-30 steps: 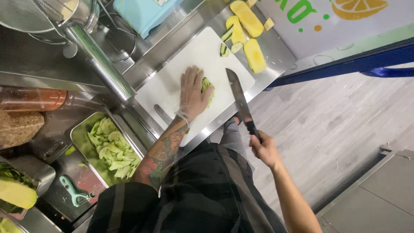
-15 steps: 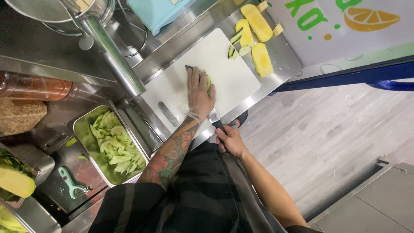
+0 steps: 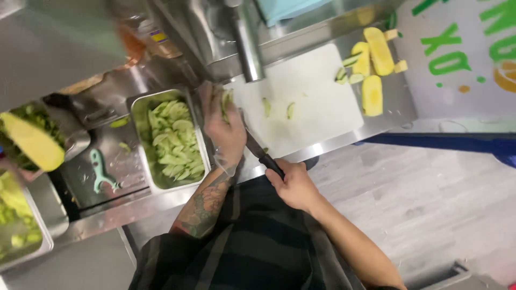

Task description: Slice cucumbers on a cutting board and place them in a container.

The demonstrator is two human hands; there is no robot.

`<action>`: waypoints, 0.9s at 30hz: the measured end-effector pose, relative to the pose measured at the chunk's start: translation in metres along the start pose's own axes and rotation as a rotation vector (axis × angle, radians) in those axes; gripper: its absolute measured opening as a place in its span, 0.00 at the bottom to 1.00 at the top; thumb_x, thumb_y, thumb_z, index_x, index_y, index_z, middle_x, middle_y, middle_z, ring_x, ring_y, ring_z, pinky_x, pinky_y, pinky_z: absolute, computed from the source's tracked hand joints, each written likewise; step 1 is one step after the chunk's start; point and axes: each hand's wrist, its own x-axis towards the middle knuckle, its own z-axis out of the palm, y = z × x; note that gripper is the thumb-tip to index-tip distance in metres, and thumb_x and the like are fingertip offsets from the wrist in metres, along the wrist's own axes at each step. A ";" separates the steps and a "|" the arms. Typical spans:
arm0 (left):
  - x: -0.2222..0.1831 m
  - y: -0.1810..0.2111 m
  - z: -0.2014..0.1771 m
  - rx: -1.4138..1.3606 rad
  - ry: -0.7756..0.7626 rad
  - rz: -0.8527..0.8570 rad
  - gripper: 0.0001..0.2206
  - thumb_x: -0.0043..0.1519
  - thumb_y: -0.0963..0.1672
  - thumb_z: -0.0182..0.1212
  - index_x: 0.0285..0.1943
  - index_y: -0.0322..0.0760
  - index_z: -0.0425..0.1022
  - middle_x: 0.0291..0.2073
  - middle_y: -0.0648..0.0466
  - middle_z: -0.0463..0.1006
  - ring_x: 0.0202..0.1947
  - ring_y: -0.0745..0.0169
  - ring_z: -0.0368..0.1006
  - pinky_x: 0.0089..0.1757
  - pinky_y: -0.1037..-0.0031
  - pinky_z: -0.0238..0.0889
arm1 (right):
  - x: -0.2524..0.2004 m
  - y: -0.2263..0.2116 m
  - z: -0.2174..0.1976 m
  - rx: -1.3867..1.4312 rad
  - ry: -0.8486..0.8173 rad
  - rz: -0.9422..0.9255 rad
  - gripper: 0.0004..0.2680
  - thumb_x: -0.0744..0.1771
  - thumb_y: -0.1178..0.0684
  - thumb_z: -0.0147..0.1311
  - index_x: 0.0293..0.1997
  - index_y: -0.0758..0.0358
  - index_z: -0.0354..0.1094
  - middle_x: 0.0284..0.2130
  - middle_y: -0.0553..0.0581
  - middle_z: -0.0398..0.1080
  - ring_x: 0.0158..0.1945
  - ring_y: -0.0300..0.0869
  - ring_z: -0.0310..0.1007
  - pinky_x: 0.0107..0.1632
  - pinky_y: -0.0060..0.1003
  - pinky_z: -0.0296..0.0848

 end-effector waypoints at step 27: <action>-0.007 -0.045 -0.079 0.651 -0.086 0.125 0.19 0.56 0.45 0.70 0.55 0.31 0.80 0.40 0.41 0.81 0.40 0.46 0.77 0.44 0.58 0.71 | -0.037 0.121 -0.007 0.168 0.163 0.164 0.09 0.69 0.51 0.53 0.36 0.68 0.71 0.19 0.47 0.69 0.19 0.31 0.63 0.22 0.29 0.61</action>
